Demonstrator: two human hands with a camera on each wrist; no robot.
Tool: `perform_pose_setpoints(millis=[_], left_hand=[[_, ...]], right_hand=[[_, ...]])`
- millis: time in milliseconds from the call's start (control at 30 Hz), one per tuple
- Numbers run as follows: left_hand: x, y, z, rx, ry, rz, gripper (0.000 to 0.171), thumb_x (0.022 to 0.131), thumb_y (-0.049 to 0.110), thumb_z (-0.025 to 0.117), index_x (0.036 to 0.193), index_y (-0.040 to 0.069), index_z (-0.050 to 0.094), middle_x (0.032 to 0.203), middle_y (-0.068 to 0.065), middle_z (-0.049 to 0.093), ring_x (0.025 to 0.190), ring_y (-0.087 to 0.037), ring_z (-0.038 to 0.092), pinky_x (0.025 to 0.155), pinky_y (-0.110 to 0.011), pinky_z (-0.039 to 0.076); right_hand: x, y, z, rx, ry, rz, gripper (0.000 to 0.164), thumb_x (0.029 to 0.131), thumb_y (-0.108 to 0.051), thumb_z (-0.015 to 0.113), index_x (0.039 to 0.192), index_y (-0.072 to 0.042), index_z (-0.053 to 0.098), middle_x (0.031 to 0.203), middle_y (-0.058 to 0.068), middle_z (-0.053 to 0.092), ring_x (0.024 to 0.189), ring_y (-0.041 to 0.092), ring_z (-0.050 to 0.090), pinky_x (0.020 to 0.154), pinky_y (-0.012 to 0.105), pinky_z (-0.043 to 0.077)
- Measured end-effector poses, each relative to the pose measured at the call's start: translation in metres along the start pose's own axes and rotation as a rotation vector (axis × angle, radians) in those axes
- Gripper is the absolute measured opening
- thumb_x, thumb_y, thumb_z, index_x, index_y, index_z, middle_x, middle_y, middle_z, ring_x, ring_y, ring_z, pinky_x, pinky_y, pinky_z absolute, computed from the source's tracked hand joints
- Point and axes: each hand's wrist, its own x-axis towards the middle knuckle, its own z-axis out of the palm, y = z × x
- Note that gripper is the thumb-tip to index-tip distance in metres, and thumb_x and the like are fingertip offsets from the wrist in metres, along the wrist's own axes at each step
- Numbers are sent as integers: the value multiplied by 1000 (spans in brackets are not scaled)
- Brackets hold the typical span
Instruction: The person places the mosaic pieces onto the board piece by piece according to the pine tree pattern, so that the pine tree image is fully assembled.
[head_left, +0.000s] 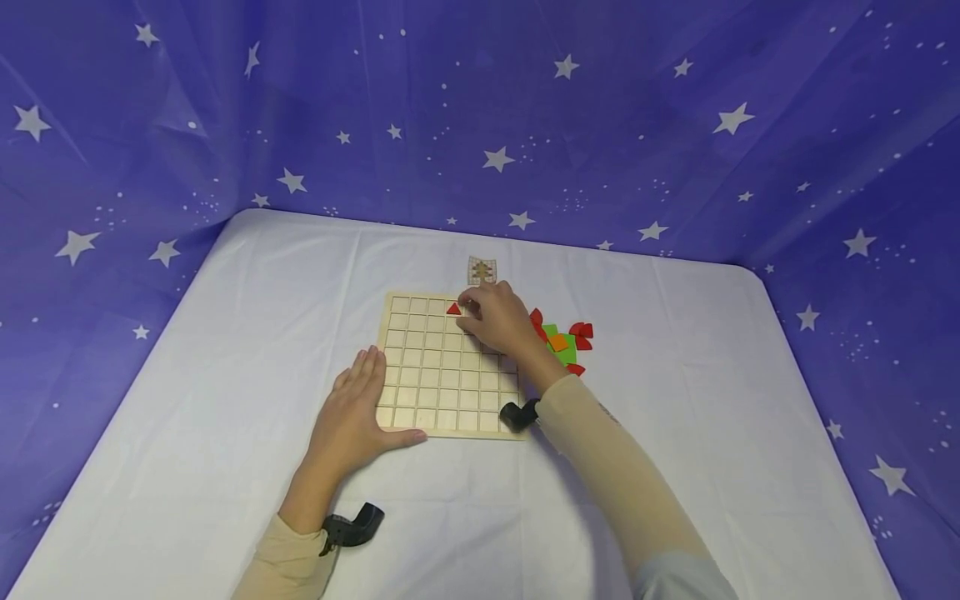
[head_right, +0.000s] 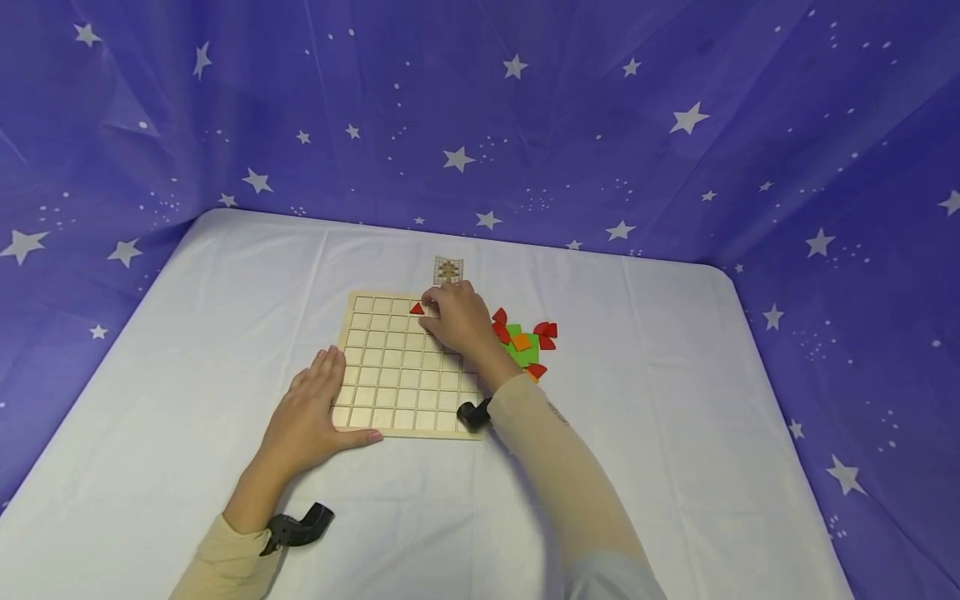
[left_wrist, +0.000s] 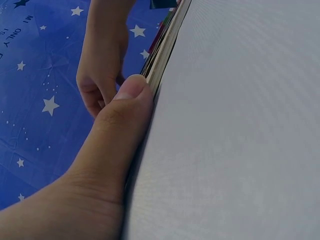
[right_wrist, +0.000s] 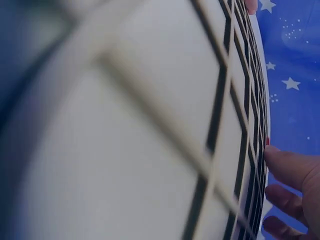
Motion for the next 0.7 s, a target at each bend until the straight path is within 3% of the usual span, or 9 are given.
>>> perform_pose_setpoints(millis=[267, 500, 700], left_hand=[[0, 0, 1, -7, -13, -15, 141, 60, 89, 64, 158, 0, 14, 166, -16, 12, 155, -33, 11, 125, -50, 17], [0, 0, 1, -10, -12, -13, 142, 60, 90, 63, 158, 0, 13, 166, -16, 12, 155, -33, 11, 125, -50, 16], [0, 1, 0, -11, -17, -14, 142, 60, 89, 64, 158, 0, 13, 166, -16, 12, 155, -33, 10, 125, -50, 16]], right_hand=[[-12, 19, -16, 8, 3, 26, 39, 91, -35, 71, 128, -21, 66, 108, -1, 65, 101, 23, 51, 86, 40, 46], [-20, 41, -27, 6, 47, 54, 41, 91, -33, 72, 128, -17, 66, 108, 3, 66, 106, 28, 53, 92, 45, 48], [-34, 69, -38, -17, 28, 115, 43, 91, -33, 71, 130, -16, 65, 119, 7, 65, 112, 32, 52, 98, 48, 46]])
